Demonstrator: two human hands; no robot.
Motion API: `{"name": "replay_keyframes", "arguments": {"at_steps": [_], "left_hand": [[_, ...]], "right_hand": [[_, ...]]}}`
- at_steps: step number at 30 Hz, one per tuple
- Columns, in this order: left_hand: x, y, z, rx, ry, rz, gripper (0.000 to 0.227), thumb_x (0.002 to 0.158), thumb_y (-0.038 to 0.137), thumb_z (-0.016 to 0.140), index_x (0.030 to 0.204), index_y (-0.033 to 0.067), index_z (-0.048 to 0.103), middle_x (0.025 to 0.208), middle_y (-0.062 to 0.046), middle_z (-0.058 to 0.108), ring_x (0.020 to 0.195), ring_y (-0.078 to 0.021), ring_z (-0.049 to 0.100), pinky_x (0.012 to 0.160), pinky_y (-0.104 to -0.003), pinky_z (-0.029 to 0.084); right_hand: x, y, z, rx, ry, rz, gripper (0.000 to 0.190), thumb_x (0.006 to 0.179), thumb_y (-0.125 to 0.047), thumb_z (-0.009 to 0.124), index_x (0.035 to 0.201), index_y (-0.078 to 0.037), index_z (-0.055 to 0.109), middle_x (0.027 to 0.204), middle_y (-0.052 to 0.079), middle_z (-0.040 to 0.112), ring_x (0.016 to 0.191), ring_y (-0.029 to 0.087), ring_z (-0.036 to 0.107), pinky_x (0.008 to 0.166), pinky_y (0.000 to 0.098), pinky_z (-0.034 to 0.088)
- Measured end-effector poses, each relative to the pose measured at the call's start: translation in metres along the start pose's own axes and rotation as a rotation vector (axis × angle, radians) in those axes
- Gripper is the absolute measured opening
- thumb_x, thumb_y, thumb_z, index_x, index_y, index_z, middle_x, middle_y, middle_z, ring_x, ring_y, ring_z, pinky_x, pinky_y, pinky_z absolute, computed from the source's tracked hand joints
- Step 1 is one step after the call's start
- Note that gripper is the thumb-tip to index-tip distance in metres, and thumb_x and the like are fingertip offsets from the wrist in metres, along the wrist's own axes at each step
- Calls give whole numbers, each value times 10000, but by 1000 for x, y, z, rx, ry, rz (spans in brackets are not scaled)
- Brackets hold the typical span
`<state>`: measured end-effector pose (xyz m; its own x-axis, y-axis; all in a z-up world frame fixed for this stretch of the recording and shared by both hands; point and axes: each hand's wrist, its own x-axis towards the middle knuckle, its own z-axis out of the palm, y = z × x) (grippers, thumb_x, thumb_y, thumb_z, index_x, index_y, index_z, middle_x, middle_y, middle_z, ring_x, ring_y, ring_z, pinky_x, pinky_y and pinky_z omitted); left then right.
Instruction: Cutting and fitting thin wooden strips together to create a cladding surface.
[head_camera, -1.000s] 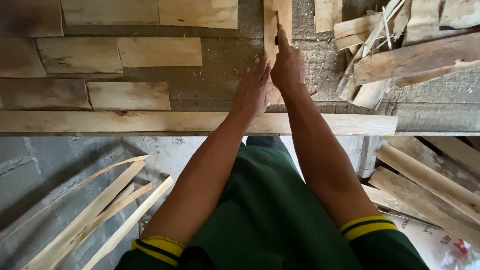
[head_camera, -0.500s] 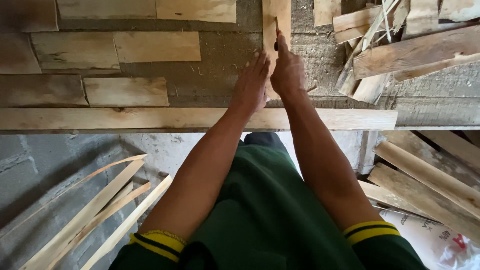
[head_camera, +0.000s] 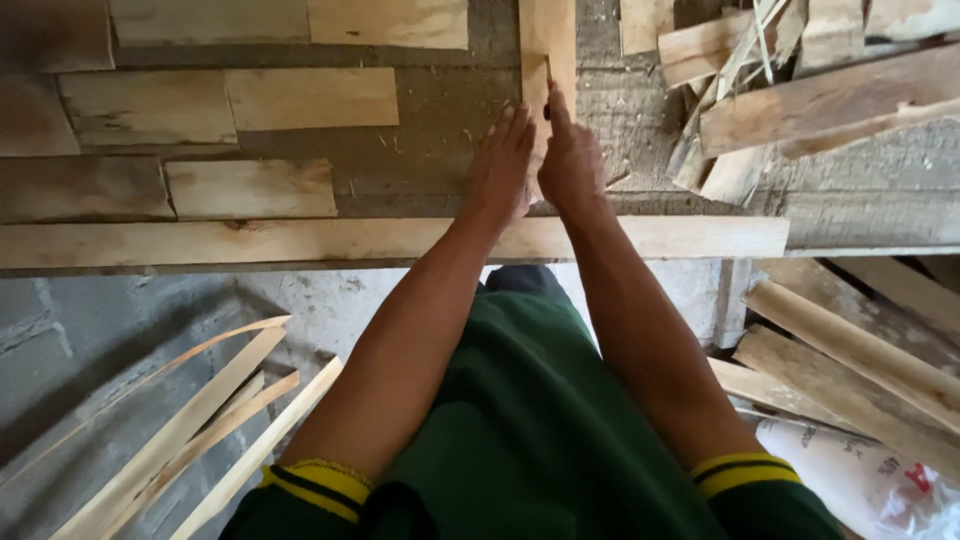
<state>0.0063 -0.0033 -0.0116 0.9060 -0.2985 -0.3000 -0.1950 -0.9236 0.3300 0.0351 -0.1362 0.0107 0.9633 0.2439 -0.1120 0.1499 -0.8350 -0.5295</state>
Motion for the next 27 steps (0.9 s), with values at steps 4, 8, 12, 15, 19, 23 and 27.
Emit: {"name": "replay_keyframes", "arguments": {"at_steps": [4, 8, 12, 15, 19, 23, 27], "left_hand": [[0, 2, -2, 63, -3, 3, 880, 883, 259, 714, 1576, -9, 242, 1678, -168, 128, 1555, -345, 134, 1259, -449, 163], [-1, 2, -3, 6, 5, 4, 913, 874, 244, 759, 1594, -1, 254, 1702, -160, 131, 1581, -335, 135, 1283, -447, 176], [4, -5, 19, 11, 62, -17, 912, 863, 201, 778, 1607, 38, 277, 1708, -118, 167, 1592, -319, 141, 1268, -463, 205], [-2, 1, -4, -54, 44, -11, 936, 843, 216, 784, 1594, 0, 270, 1694, -155, 156, 1566, -338, 140, 1259, -469, 202], [6, -4, 15, -38, 89, 17, 924, 822, 194, 787, 1577, -2, 292, 1676, -152, 183, 1566, -348, 140, 1255, -465, 203], [1, -9, 24, -85, 157, 22, 874, 835, 150, 778, 1576, 20, 333, 1690, -146, 223, 1582, -328, 161, 1287, -459, 203], [2, -9, 25, -72, 147, 24, 876, 833, 102, 772, 1589, 30, 335, 1710, -146, 215, 1588, -334, 180, 1292, -445, 214]], "right_hand": [[-6, -5, -3, 35, -143, 135, 878, 904, 115, 552, 1634, -170, 156, 1345, 176, 658, 669, 319, 737, 461, 424, 609], [-12, -5, -4, -19, -201, 235, 826, 987, 32, 587, 1661, -227, 187, 1099, 222, 744, 730, 336, 741, 558, 449, 607], [-19, -6, -4, -133, -240, 217, 943, 869, 49, 643, 1637, -216, 163, 1054, 243, 732, 807, 384, 733, 621, 501, 600], [-27, -7, -5, -41, -156, 169, 924, 900, 53, 630, 1653, -218, 167, 1060, 242, 740, 839, 420, 733, 671, 534, 583], [-25, 0, -1, -77, -216, 231, 927, 901, 55, 612, 1653, -236, 155, 1058, 257, 726, 852, 406, 744, 681, 506, 608], [-37, -6, -7, -21, -132, 141, 863, 926, 48, 582, 1653, -225, 207, 1049, 244, 738, 846, 428, 732, 686, 541, 570], [-49, 2, 1, -61, -128, 118, 818, 950, -22, 621, 1648, -158, 215, 919, 278, 717, 784, 439, 706, 683, 550, 546]]}}
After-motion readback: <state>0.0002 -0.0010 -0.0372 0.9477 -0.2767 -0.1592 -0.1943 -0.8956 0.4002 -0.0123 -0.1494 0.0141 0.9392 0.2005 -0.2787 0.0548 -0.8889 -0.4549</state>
